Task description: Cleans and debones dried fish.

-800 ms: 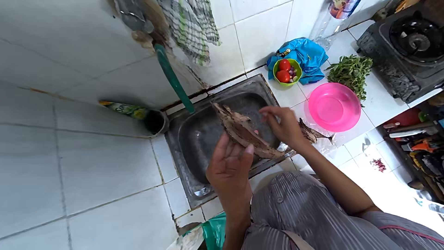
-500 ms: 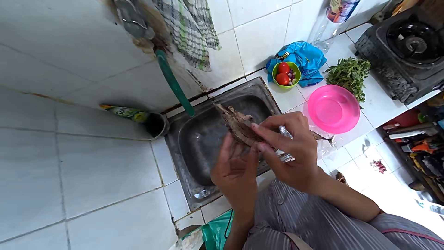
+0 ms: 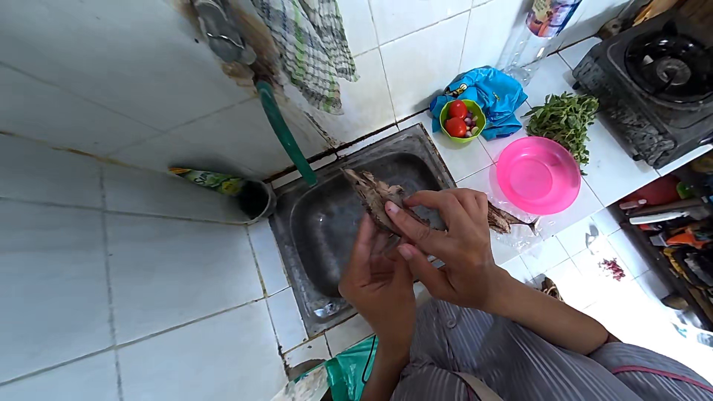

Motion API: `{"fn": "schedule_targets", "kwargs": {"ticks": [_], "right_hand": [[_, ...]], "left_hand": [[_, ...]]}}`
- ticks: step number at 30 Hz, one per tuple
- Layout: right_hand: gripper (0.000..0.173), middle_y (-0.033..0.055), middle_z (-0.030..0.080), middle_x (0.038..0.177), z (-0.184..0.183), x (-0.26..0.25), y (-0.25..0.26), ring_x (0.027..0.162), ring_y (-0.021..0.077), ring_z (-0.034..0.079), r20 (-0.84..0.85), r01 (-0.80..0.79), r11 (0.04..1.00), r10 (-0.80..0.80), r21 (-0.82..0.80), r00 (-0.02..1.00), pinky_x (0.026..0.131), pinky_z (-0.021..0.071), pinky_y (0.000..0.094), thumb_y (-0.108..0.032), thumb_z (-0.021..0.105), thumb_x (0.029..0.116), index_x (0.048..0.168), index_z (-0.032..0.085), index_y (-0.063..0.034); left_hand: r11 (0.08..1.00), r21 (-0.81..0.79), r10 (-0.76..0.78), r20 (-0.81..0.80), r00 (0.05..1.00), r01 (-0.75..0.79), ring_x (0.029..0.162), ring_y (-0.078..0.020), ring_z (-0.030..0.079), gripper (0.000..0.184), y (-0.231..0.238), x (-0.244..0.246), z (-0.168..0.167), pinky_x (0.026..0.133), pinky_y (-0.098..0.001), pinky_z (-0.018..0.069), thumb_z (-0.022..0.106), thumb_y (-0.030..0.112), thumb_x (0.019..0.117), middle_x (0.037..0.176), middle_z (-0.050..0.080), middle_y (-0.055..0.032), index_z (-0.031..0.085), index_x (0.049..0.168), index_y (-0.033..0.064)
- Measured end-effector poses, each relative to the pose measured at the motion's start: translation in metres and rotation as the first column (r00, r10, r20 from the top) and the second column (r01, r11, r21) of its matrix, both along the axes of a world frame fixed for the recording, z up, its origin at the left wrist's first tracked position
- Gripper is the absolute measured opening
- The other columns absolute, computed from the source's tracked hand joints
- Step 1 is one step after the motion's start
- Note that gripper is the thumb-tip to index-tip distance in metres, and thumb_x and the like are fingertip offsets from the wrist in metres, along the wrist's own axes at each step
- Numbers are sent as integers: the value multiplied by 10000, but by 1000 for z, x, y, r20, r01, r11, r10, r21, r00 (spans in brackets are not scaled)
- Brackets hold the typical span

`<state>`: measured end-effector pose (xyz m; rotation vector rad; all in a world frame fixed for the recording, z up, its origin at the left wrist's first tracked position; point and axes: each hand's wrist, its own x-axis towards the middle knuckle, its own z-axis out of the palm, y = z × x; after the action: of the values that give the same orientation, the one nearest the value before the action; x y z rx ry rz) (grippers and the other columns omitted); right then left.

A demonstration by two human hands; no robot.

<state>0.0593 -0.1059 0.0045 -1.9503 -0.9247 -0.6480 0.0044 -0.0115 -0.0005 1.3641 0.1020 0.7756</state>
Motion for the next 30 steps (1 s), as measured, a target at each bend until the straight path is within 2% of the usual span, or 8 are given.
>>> {"fn": "schedule_targets", "kwargs": {"ticks": [4, 7, 10, 14, 18, 22, 25, 30], "right_hand": [[297, 123, 671, 1077, 3, 3, -3, 1009, 207, 573, -134, -80, 989, 97, 126, 986, 893, 401, 393, -215, 586, 971, 1157, 786, -99], [338, 112, 651, 1056, 6, 4, -3, 989, 185, 560, -181, -106, 978, 138, 178, 974, 885, 418, 377, -196, 581, 966, 1211, 756, -42], [312, 122, 650, 1052, 6, 3, -1, 985, 205, 554, -118, -78, 990, 92, 120, 989, 873, 390, 390, -205, 583, 963, 1178, 777, -87], [297, 121, 660, 1057, 7, 6, -4, 995, 201, 563, -94, -77, 991, 88, 111, 992, 882, 388, 395, -234, 577, 984, 1157, 792, -125], [331, 130, 656, 1101, 8, 12, -10, 1034, 209, 553, -151, -176, 975, 195, 132, 969, 903, 392, 398, -249, 537, 1013, 1175, 785, -99], [441, 105, 652, 1110, 7, 19, -23, 1047, 166, 557, -249, -207, 949, 266, 239, 931, 926, 435, 340, -303, 412, 1083, 1154, 765, -50], [443, 105, 650, 1123, 4, 18, -31, 1065, 164, 534, -216, -181, 963, 223, 199, 950, 938, 399, 335, -308, 405, 1081, 1125, 783, -82], [395, 110, 658, 1129, -7, 8, -31, 1082, 211, 529, -103, -178, 982, 185, 68, 977, 959, 353, 392, -313, 437, 1061, 1106, 804, -174]], "left_hand": [[1000, -8, -5, -3, 1000, 5, 1052, -40, 706, 510, 0, 0, 0, 899, -241, 607, 701, -28, 890, 1232, 715, 113, 588, 1377, 73], [1000, -4, -17, 9, 1000, 17, 1069, -47, 704, 503, -2, 0, 0, 908, -248, 606, 731, 22, 888, 1238, 717, 112, 618, 1369, 114], [1000, 22, 2, 14, 1000, -2, 1044, -12, 696, 500, -2, 1, -1, 898, -226, 597, 729, 33, 887, 1205, 719, 146, 616, 1369, 109], [1000, 11, -5, 11, 1000, 5, 1079, -42, 697, 497, 0, 1, 0, 914, -249, 604, 730, 25, 890, 1229, 715, 117, 608, 1368, 81], [994, -85, -69, -22, 997, 67, 1079, -64, 699, 488, 3, 0, 2, 928, -260, 595, 702, -5, 902, 1218, 723, 88, 597, 1373, 74], [963, -249, -126, -64, 990, 106, 1030, -91, 721, 477, 9, 0, 6, 907, -286, 603, 616, -58, 923, 1155, 749, 47, 571, 1383, 58], [939, -327, -128, -48, 991, 105, 992, -103, 736, 438, 11, 0, 7, 862, -287, 619, 582, -60, 940, 1114, 763, 33, 600, 1354, 84], [914, -392, -135, -52, 989, 105, 991, -133, 745, 420, 12, 1, 7, 815, -284, 634, 527, -77, 960, 1141, 757, -7, 590, 1344, 80]]}}
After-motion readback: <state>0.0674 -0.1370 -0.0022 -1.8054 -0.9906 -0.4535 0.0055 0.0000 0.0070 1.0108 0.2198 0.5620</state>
